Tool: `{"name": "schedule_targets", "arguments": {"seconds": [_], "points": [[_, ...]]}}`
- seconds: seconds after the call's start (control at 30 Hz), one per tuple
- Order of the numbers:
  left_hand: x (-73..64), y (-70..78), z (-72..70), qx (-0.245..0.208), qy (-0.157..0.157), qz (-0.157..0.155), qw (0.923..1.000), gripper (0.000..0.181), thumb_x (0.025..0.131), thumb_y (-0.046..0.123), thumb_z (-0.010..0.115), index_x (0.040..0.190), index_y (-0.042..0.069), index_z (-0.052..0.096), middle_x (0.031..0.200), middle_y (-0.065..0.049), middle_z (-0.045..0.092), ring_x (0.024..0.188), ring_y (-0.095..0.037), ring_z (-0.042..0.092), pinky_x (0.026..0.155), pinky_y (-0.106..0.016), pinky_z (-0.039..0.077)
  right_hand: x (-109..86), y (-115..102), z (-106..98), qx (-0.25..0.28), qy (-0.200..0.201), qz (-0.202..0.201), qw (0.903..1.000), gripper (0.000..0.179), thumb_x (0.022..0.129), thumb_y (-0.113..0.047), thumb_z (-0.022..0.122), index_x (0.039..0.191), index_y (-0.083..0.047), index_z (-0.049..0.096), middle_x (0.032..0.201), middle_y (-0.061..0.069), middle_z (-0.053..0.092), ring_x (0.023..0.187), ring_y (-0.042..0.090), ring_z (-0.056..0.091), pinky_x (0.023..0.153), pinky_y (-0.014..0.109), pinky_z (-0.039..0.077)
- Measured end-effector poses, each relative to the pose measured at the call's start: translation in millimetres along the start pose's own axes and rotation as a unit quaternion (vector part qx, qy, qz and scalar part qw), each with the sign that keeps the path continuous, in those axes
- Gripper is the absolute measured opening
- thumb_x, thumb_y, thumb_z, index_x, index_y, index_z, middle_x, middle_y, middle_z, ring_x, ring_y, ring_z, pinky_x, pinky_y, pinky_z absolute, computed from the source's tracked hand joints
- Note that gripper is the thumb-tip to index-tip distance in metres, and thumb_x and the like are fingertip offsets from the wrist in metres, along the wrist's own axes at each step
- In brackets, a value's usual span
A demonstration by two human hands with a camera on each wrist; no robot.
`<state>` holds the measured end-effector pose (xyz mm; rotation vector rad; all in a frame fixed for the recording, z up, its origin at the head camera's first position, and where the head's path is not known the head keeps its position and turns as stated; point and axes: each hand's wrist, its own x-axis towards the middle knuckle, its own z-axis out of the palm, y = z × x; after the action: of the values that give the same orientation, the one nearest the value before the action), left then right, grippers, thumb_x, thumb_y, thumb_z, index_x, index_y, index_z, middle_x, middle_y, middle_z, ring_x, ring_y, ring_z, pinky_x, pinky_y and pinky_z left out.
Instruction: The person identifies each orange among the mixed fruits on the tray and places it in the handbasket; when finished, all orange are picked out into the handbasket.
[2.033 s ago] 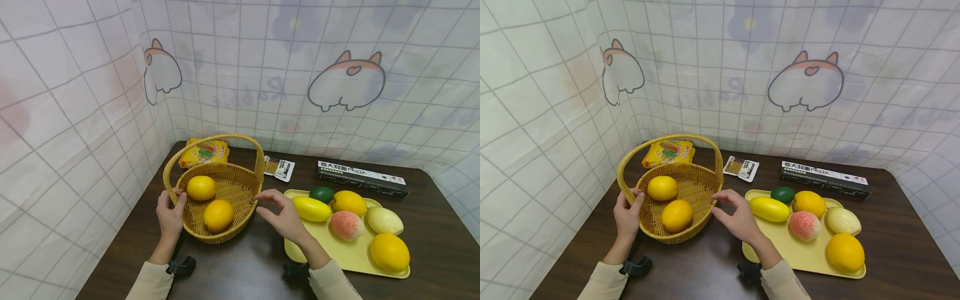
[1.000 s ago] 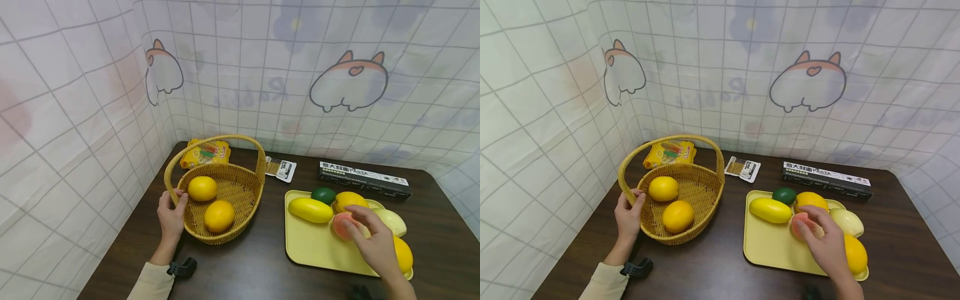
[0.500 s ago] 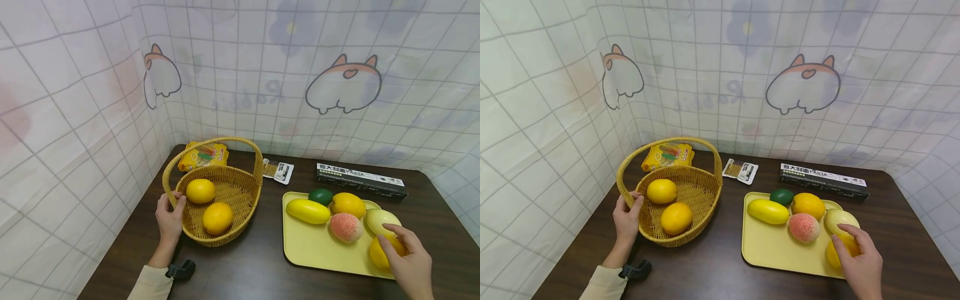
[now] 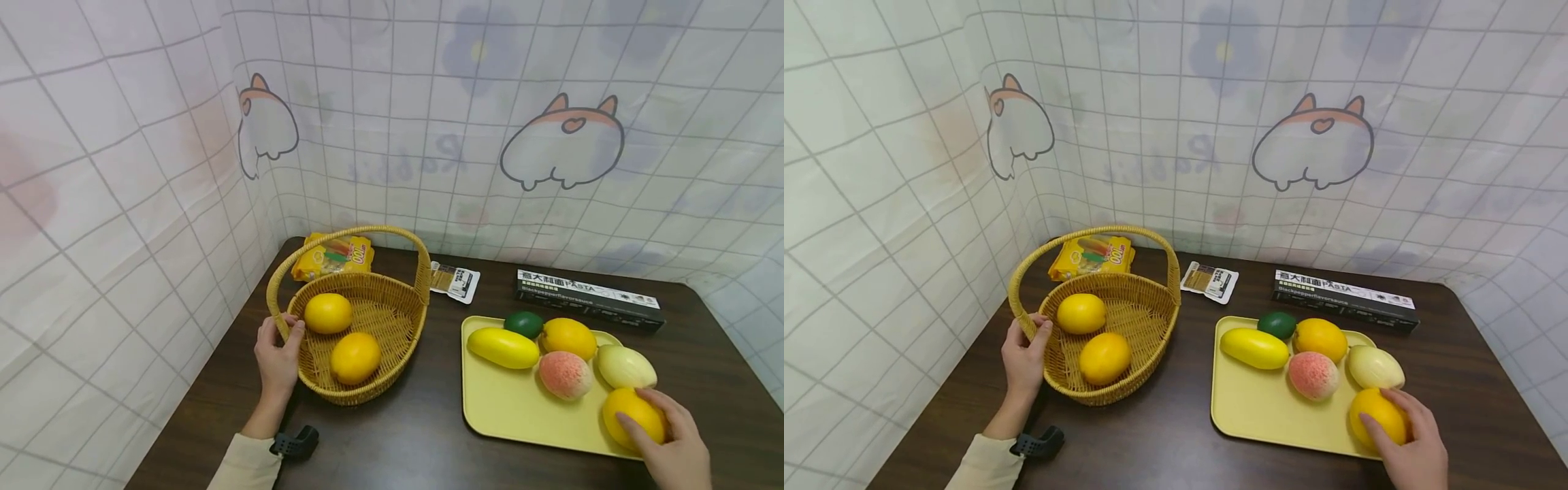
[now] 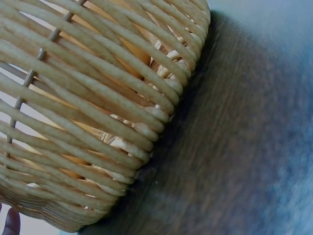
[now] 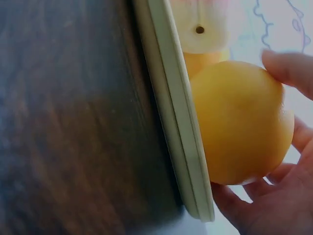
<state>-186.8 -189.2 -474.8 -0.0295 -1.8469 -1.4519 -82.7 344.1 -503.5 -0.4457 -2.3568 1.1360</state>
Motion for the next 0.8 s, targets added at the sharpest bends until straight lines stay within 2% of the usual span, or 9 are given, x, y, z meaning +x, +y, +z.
{"name": "schedule_targets", "arguments": {"seconds": [0.03,0.1,0.27,0.33,0.37,0.47,0.53,0.7,0.8], "points": [[0.2,-0.3,-0.3,0.000,0.000,-0.001,1.0000,0.010,0.087,-0.003,0.066,0.091,-0.011,0.063,0.090,-0.024,0.059,0.084,-0.008,0.045,0.073,-0.022,0.032,-0.5,3,0,0.000,-0.008,-0.002,1.0000,0.053,0.081,-0.011,0.080,0.130,-0.005,0.060,0.116,-0.026,0.045,0.106,-0.012,0.035,0.081,0.001,0.029],[0.3,-0.8,-0.8,0.001,-0.001,-0.005,1.0000,0.010,0.088,-0.002,0.067,0.091,-0.010,0.063,0.091,-0.023,0.059,0.084,-0.008,0.045,0.073,-0.022,0.033,-0.7,9,0,-0.015,-0.029,-0.011,0.9994,0.062,0.079,-0.012,0.081,0.135,-0.005,0.054,0.122,-0.014,0.047,0.104,-0.008,0.034,0.080,0.005,0.027],[0.4,-1.3,-1.2,0.002,-0.002,-0.003,1.0000,0.008,0.087,-0.004,0.067,0.091,-0.009,0.063,0.091,-0.023,0.059,0.083,-0.008,0.044,0.073,-0.023,0.032,1.8,15,-4,-0.076,-0.091,-0.002,0.9930,0.086,0.079,-0.026,0.082,0.148,-0.005,0.036,0.137,0.025,0.040,0.109,0.026,0.038,0.082,0.027,0.027],[0.4,-1.2,-1.2,0.003,-0.001,-0.001,1.0000,0.007,0.087,-0.004,0.067,0.090,-0.009,0.063,0.090,-0.024,0.059,0.083,-0.008,0.044,0.073,-0.023,0.032,2.7,14,-5,-0.085,-0.101,0.010,0.9912,0.089,0.079,-0.028,0.082,0.149,-0.003,0.032,0.138,0.029,0.038,0.109,0.038,0.036,0.082,0.034,0.027],[0.4,-1.1,-1.2,0.003,-0.001,0.000,1.0000,0.007,0.087,-0.004,0.067,0.090,-0.009,0.063,0.090,-0.024,0.059,0.083,-0.008,0.044,0.073,-0.023,0.032,2.9,13,-5,-0.088,-0.103,0.017,0.9907,0.090,0.079,-0.028,0.082,0.149,-0.003,0.032,0.139,0.030,0.037,0.109,0.040,0.037,0.081,0.036,0.028],[0.8,-0.6,-1.3,0.003,-0.002,-0.003,1.0000,0.007,0.087,-0.004,0.067,0.090,-0.010,0.063,0.091,-0.024,0.059,0.084,-0.008,0.045,0.074,-0.022,0.032,1.3,8,-4,-0.090,-0.085,0.035,0.9916,0.088,0.078,-0.027,0.083,0.149,-0.005,0.035,0.137,0.027,0.039,0.106,0.036,0.039,0.079,0.035,0.029],[1.2,-0.2,-1.2,0.002,-0.003,-0.006,1.0000,0.008,0.087,-0.004,0.067,0.090,-0.010,0.064,0.091,-0.023,0.059,0.085,-0.008,0.045,0.074,-0.021,0.032,-0.7,5,-3,-0.078,-0.059,0.059,0.9934,0.086,0.076,-0.024,0.084,0.148,-0.010,0.039,0.136,0.021,0.042,0.103,0.024,0.041,0.078,0.030,0.030],[1.7,0.0,-1.2,0.005,-0.005,-0.008,0.9999,0.007,0.086,-0.005,0.067,0.090,-0.009,0.063,0.090,-0.023,0.059,0.085,-0.008,0.045,0.074,-0.021,0.032,-4.4,-6,-3,-0.005,0.020,0.114,0.9932,0.077,0.077,-0.016,0.082,0.145,-0.027,0.046,0.130,-0.005,0.047,0.094,-0.003,0.039,0.078,0.016,0.029],[1.4,-0.3,-1.5,0.006,-0.003,-0.007,1.0000,0.007,0.086,-0.005,0.067,0.090,-0.009,0.063,0.090,-0.022,0.059,0.085,-0.008,0.045,0.074,-0.021,0.032,-5.5,-12,-3,0.035,0.052,0.109,0.9920,0.073,0.078,-0.010,0.080,0.143,-0.028,0.050,0.124,-0.017,0.049,0.094,-0.004,0.040,0.075,0.013,0.030]]}}
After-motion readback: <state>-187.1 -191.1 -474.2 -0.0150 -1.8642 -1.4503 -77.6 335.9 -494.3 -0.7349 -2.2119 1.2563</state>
